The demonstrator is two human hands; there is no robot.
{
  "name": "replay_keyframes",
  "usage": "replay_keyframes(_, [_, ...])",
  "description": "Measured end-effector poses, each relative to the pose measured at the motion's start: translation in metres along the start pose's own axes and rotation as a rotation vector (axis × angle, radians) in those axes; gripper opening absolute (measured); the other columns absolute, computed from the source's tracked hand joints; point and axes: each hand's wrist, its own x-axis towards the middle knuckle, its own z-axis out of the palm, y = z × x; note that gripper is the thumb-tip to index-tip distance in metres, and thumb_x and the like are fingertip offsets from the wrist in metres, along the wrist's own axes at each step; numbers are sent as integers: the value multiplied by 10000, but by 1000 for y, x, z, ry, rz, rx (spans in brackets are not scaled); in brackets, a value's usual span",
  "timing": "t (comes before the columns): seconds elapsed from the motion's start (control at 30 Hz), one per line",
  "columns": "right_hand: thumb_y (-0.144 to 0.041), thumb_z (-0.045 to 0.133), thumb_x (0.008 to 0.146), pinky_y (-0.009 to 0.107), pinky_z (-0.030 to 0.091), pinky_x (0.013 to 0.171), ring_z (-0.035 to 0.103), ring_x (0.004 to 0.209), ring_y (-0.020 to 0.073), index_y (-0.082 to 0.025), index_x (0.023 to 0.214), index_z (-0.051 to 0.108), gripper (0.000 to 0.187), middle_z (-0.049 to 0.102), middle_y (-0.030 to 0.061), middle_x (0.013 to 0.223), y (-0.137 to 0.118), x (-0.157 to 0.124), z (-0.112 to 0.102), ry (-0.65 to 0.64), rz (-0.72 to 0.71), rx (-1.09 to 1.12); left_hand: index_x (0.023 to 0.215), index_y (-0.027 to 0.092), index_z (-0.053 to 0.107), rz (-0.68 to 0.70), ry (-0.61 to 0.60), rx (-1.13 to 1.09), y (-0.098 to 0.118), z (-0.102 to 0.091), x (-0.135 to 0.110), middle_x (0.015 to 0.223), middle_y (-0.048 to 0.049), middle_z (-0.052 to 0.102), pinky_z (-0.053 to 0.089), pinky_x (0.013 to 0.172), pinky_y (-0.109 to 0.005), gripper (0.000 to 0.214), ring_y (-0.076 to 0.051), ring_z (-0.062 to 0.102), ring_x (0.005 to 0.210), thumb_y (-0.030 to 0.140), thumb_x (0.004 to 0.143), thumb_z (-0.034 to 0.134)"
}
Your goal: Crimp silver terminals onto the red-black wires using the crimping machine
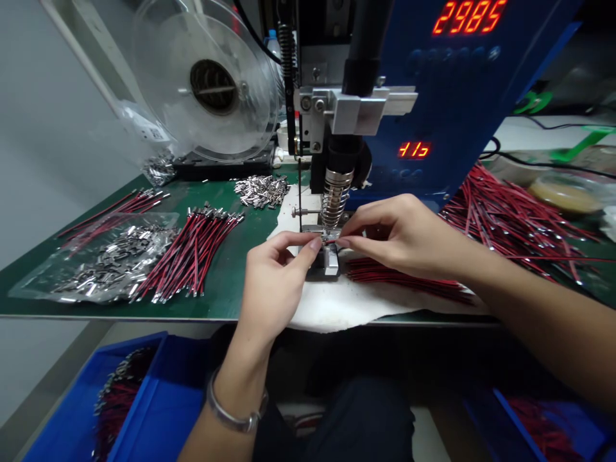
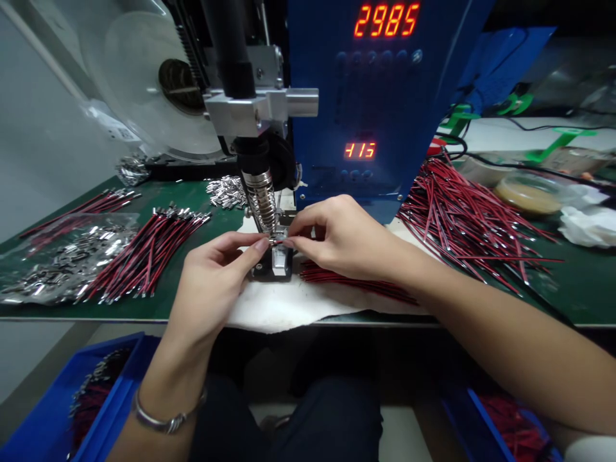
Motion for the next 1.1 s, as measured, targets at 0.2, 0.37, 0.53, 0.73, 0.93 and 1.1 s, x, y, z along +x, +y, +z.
replay_keyframes(0.2, [-225, 593, 840, 233, 448, 625, 617, 674, 123, -142, 848, 732, 162, 714, 62, 812, 2, 0, -2, -26, -83, 1, 816, 176, 736, 1, -6, -4, 1, 0, 0, 548, 16, 490, 234, 446, -223, 203, -68, 300, 476, 364, 743, 715])
replay_keyframes(0.37, [-193, 599, 832, 232, 447, 635, 619, 687, 123, -132, 813, 730, 145, 713, 56, 808, -2, 1, -2, -9, -41, 10, 822, 172, 737, -8, -5, 3, 2, 0, 0, 540, 19, 484, 227, 442, -219, 213, -68, 300, 476, 368, 742, 715])
replay_keyframes(0.53, [-225, 595, 838, 231, 429, 575, 595, 624, 114, -133, 804, 729, 166, 707, 38, 753, -4, 1, 1, 17, 31, 22, 846, 173, 739, 4, -6, 4, 0, -1, 0, 545, 17, 509, 237, 444, -219, 233, -69, 311, 464, 382, 747, 707])
replay_keyframes(0.73, [-245, 605, 832, 230, 423, 532, 594, 596, 117, -150, 810, 732, 160, 707, 30, 723, -4, 1, 3, 23, 104, 40, 875, 177, 740, 23, -22, -7, -3, -1, 1, 734, -47, 679, 382, 538, -224, 239, -122, 545, 606, 381, 758, 701])
replay_keyframes(0.93, [-263, 612, 831, 242, 436, 545, 611, 618, 129, -159, 811, 735, 163, 717, 37, 743, -5, 2, 4, 19, 135, 43, 866, 178, 743, 11, -20, -20, -2, -1, 1, 800, -65, 716, 441, 600, -232, 228, -151, 611, 684, 373, 752, 711])
replay_keyframes(1.1, [-276, 614, 830, 251, 438, 567, 612, 630, 131, -156, 809, 740, 176, 718, 39, 749, -4, 1, 4, 29, 134, 36, 871, 196, 760, 5, 0, -11, -2, 0, 1, 792, -57, 720, 432, 583, -220, 227, -138, 603, 664, 378, 742, 721])
